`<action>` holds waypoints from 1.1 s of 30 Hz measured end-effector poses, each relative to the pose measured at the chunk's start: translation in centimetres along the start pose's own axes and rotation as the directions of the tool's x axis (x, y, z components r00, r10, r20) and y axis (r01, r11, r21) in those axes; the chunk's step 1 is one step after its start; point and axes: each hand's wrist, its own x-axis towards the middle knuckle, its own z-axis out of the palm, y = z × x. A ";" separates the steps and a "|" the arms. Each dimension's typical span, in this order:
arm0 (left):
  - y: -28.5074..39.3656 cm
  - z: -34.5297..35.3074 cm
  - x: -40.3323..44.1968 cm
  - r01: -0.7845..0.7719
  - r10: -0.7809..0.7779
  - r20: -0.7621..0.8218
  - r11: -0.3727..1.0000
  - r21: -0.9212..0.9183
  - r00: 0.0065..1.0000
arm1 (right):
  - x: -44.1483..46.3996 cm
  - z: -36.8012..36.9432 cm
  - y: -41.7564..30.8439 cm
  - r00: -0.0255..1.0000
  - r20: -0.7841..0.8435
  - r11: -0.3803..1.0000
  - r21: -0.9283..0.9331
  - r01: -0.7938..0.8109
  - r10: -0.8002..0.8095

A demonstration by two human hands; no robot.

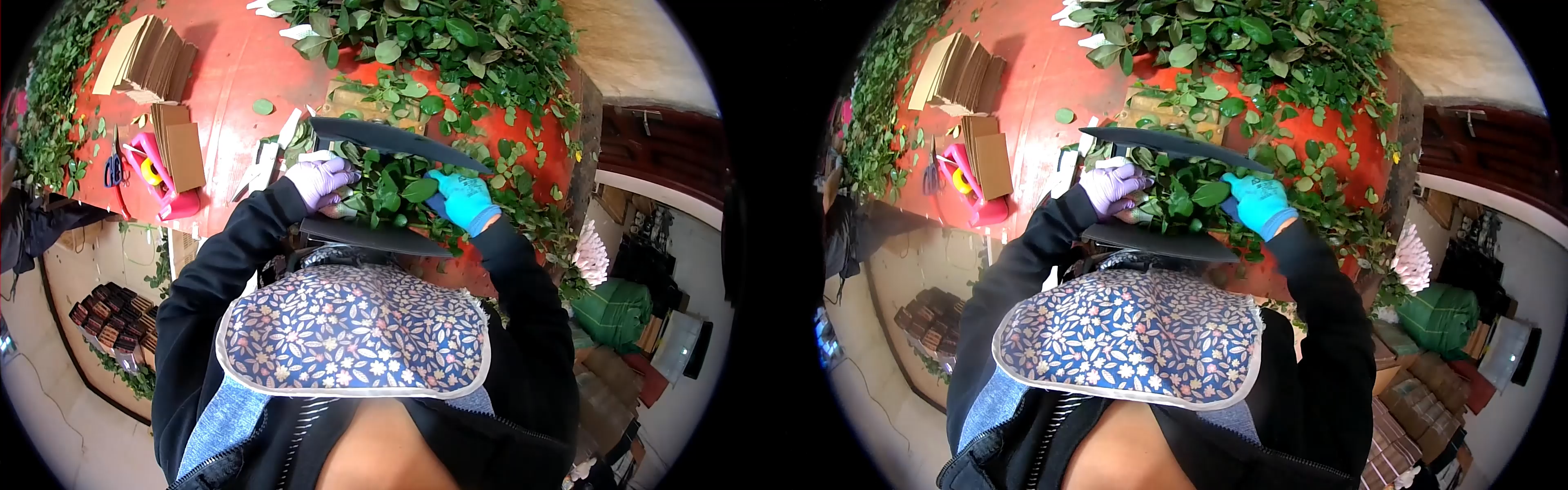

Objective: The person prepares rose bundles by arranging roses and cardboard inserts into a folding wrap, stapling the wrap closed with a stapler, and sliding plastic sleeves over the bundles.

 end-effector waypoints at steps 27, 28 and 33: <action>-0.1 2.2 -1.4 0.253 -0.261 -0.013 0.945 -0.206 0.965 | 1.7 6.4 6.4 0.923 -0.046 0.577 0.793 -0.198 0.381; -0.5 2.3 -1.5 0.184 -0.223 -0.091 0.931 -0.315 0.971 | 1.5 5.9 6.2 0.957 -0.145 0.778 0.618 -0.111 0.251; -2.9 3.6 -1.1 0.000 -0.177 -0.292 0.854 -0.520 0.940 | 1.5 4.9 6.3 0.994 -0.107 0.999 -0.034 0.018 -0.022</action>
